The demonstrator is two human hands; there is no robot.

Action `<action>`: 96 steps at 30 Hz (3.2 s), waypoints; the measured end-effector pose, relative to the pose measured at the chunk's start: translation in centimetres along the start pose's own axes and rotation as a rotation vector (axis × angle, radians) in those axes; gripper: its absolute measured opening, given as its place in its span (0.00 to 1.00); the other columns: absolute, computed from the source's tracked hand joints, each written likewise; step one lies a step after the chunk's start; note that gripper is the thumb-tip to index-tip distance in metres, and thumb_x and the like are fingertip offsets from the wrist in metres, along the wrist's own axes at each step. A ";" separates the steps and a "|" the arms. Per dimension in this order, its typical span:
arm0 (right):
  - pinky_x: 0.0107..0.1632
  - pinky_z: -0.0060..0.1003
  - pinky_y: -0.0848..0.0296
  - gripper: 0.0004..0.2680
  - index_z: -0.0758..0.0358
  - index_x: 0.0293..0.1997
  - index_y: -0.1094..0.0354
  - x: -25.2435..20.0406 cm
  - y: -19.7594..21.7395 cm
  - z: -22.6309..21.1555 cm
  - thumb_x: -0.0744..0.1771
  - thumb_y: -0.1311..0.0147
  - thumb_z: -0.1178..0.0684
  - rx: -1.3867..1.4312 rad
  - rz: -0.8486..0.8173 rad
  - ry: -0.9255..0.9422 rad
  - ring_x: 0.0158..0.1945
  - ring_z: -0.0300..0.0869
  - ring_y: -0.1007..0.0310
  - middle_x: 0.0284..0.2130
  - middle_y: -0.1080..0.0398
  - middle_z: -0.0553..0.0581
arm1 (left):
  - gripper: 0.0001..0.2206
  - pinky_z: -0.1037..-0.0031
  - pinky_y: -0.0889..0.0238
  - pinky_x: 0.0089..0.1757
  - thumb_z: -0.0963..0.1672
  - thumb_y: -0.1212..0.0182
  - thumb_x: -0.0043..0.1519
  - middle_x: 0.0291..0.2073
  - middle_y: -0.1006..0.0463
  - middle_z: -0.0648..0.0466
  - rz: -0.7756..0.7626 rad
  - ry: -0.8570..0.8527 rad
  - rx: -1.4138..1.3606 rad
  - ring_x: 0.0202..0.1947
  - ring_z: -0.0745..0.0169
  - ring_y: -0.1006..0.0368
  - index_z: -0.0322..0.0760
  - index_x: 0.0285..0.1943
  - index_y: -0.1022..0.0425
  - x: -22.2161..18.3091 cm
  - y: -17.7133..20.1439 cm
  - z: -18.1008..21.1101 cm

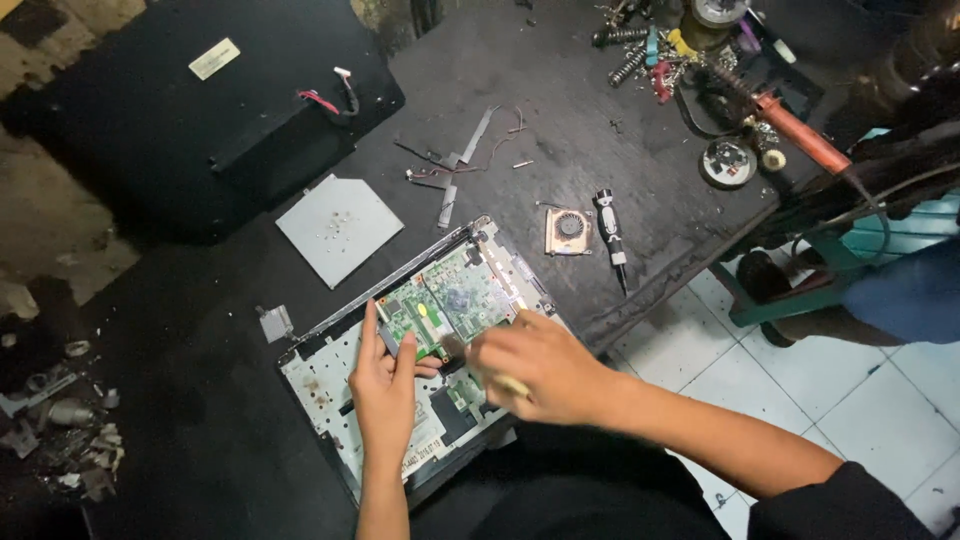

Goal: Disassembling a laptop and cleaning internal components using a screwdriver and a brush

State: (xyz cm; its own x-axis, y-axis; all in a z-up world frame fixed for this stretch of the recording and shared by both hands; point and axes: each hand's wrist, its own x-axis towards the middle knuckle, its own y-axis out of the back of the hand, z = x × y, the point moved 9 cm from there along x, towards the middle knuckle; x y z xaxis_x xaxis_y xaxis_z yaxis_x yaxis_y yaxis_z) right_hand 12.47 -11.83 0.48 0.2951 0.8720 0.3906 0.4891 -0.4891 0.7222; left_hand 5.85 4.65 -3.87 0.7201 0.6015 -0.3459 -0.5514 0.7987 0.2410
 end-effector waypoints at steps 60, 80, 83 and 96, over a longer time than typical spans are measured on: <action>0.37 0.40 0.43 0.05 0.56 0.35 0.44 6.6 1.6 0.9 0.67 0.51 0.53 -0.021 0.078 -0.159 0.28 0.46 0.36 0.26 0.36 0.50 | 0.29 0.67 0.33 0.31 0.53 0.58 0.67 0.27 0.33 0.50 0.080 0.037 0.178 0.23 0.61 0.39 0.53 0.81 0.45 -0.5 1.0 0.7; 0.42 0.39 0.25 0.04 0.57 0.38 0.38 6.3 1.1 0.0 0.69 0.55 0.52 0.310 0.002 -0.159 0.21 0.37 0.37 0.18 0.36 0.47 | 0.29 0.60 0.26 0.42 0.52 0.59 0.67 0.56 0.24 0.41 0.072 0.053 0.200 0.49 0.46 0.26 0.50 0.80 0.47 -0.3 0.4 0.4; 0.41 0.40 0.30 0.04 0.55 0.37 0.40 6.2 0.9 0.7 0.69 0.55 0.50 0.237 0.021 -0.195 0.22 0.37 0.42 0.19 0.40 0.46 | 0.29 0.58 0.29 0.43 0.52 0.60 0.67 0.65 0.29 0.41 0.093 0.063 0.198 0.47 0.47 0.29 0.50 0.79 0.45 -0.6 0.4 1.1; 0.34 0.42 0.32 0.05 0.56 0.37 0.44 6.4 1.3 0.4 0.69 0.53 0.51 0.098 0.121 -0.152 0.23 0.43 0.39 0.22 0.39 0.50 | 0.28 0.65 0.38 0.29 0.52 0.59 0.68 0.41 0.19 0.39 0.137 0.111 0.224 0.25 0.55 0.32 0.53 0.80 0.42 -0.9 0.7 1.0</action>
State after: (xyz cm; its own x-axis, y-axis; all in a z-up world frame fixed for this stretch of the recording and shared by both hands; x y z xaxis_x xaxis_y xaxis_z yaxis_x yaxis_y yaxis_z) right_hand 15.34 -6.95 3.67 0.4734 0.7971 0.3750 0.5178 -0.5962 0.6135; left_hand 5.23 4.75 -2.51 0.5878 0.7087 -0.3903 -0.5251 0.7012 0.4823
